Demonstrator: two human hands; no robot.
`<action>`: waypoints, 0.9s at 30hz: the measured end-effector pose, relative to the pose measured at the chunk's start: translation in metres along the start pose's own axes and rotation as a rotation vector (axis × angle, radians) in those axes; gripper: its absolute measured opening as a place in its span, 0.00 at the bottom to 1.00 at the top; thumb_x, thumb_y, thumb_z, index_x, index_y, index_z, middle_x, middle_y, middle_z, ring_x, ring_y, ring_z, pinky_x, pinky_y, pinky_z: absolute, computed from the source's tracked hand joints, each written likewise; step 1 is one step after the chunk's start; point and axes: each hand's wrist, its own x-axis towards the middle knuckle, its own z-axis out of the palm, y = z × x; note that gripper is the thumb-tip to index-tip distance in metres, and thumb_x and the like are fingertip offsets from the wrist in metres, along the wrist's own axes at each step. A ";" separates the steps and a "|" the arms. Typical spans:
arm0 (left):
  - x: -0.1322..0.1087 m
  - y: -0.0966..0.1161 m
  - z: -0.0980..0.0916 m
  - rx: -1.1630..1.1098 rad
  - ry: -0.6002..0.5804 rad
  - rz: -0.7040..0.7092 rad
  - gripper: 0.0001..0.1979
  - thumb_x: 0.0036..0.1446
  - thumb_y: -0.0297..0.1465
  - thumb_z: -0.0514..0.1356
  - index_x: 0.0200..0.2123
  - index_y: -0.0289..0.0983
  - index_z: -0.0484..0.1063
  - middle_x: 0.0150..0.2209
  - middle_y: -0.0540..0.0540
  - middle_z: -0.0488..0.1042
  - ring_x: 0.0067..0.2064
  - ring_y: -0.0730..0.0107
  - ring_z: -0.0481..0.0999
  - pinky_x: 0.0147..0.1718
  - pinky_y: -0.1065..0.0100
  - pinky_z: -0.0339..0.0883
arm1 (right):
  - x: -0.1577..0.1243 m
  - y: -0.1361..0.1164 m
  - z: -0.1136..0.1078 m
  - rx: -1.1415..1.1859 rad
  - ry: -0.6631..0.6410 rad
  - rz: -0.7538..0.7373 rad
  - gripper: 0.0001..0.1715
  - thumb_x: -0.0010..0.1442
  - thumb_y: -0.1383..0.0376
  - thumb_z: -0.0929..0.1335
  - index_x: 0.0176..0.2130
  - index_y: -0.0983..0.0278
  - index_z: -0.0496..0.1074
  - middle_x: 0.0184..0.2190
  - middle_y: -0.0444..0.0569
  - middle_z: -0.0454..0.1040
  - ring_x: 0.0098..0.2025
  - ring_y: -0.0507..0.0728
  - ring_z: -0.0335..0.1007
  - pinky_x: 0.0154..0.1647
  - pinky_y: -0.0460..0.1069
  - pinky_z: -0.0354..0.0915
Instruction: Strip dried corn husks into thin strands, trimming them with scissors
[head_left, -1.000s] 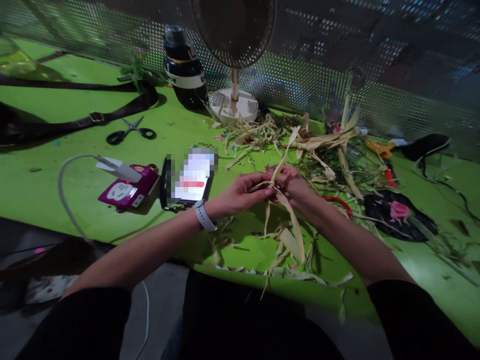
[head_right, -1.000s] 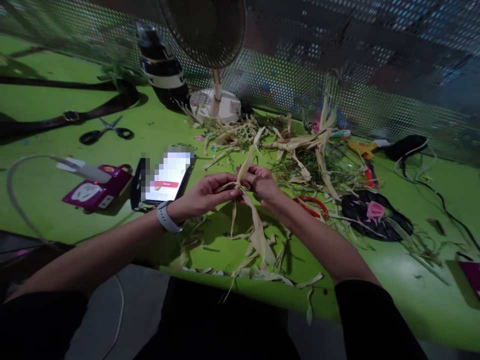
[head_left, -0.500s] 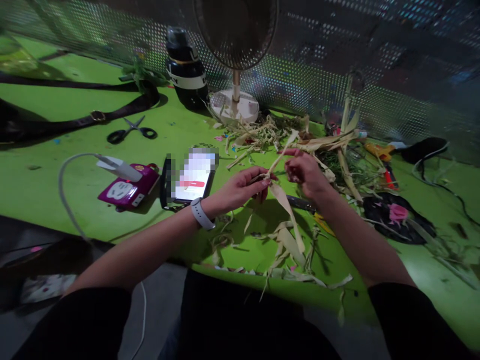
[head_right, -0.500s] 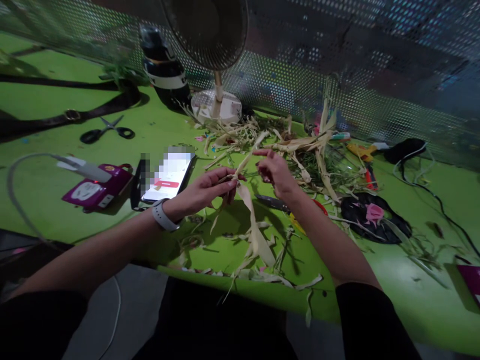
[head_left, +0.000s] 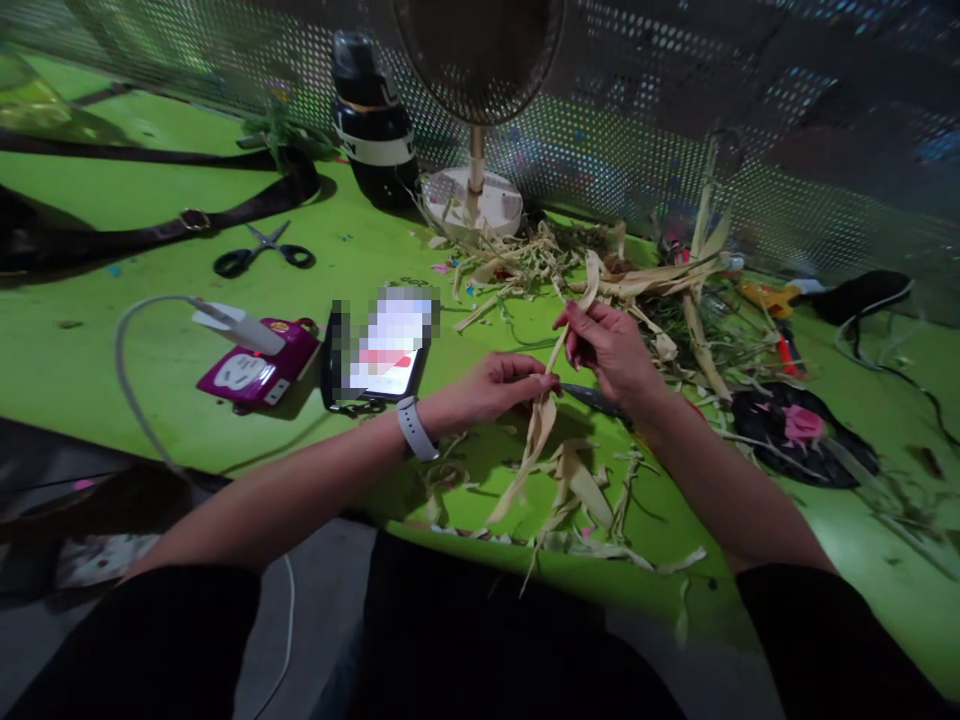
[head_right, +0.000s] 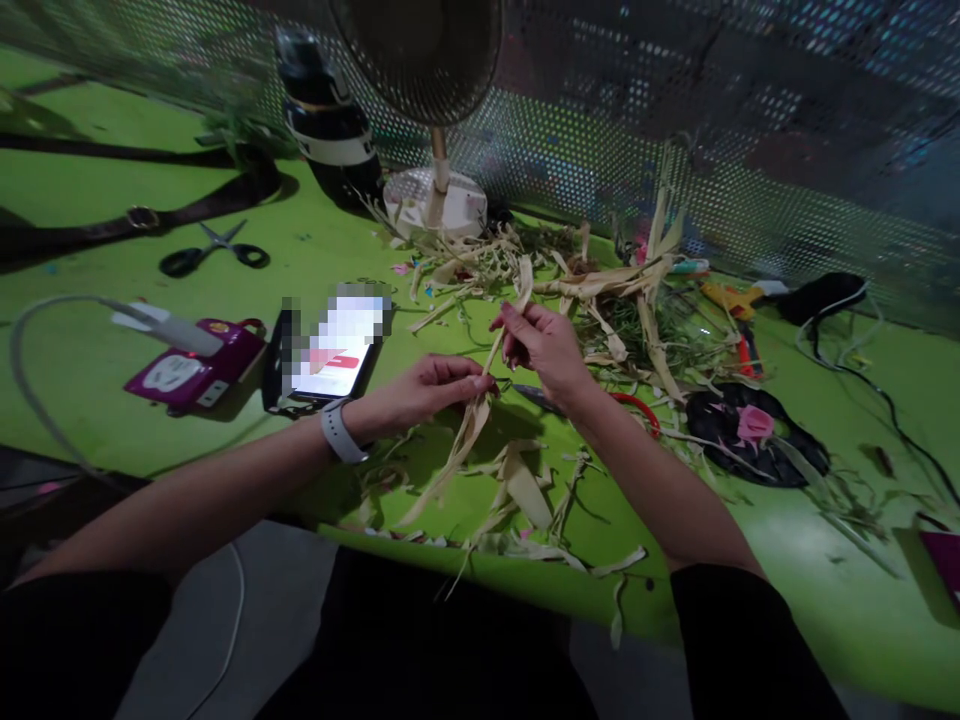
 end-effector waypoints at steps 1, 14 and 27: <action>0.002 -0.002 -0.001 -0.010 0.054 0.015 0.14 0.53 0.39 0.64 0.29 0.33 0.74 0.23 0.51 0.70 0.23 0.81 0.66 0.23 0.77 0.61 | 0.000 -0.002 -0.002 -0.041 -0.005 0.012 0.27 0.45 0.43 0.74 0.26 0.62 0.68 0.14 0.39 0.66 0.13 0.46 0.56 0.14 0.44 0.49; 0.010 -0.002 -0.020 -0.096 0.278 0.101 0.13 0.49 0.36 0.68 0.33 0.33 0.73 0.27 0.51 0.73 0.27 0.80 0.71 0.27 0.76 0.66 | -0.012 0.004 0.002 -0.446 -0.513 0.058 0.19 0.60 0.51 0.66 0.27 0.63 0.68 0.22 0.43 0.72 0.25 0.51 0.67 0.28 0.46 0.62; 0.012 0.001 -0.027 -0.203 0.293 -0.020 0.09 0.52 0.33 0.67 0.31 0.32 0.73 0.25 0.49 0.75 0.25 0.79 0.72 0.28 0.74 0.66 | 0.002 -0.001 -0.025 -1.302 -0.376 -0.418 0.18 0.67 0.58 0.60 0.34 0.63 0.72 0.27 0.49 0.72 0.29 0.55 0.64 0.30 0.48 0.54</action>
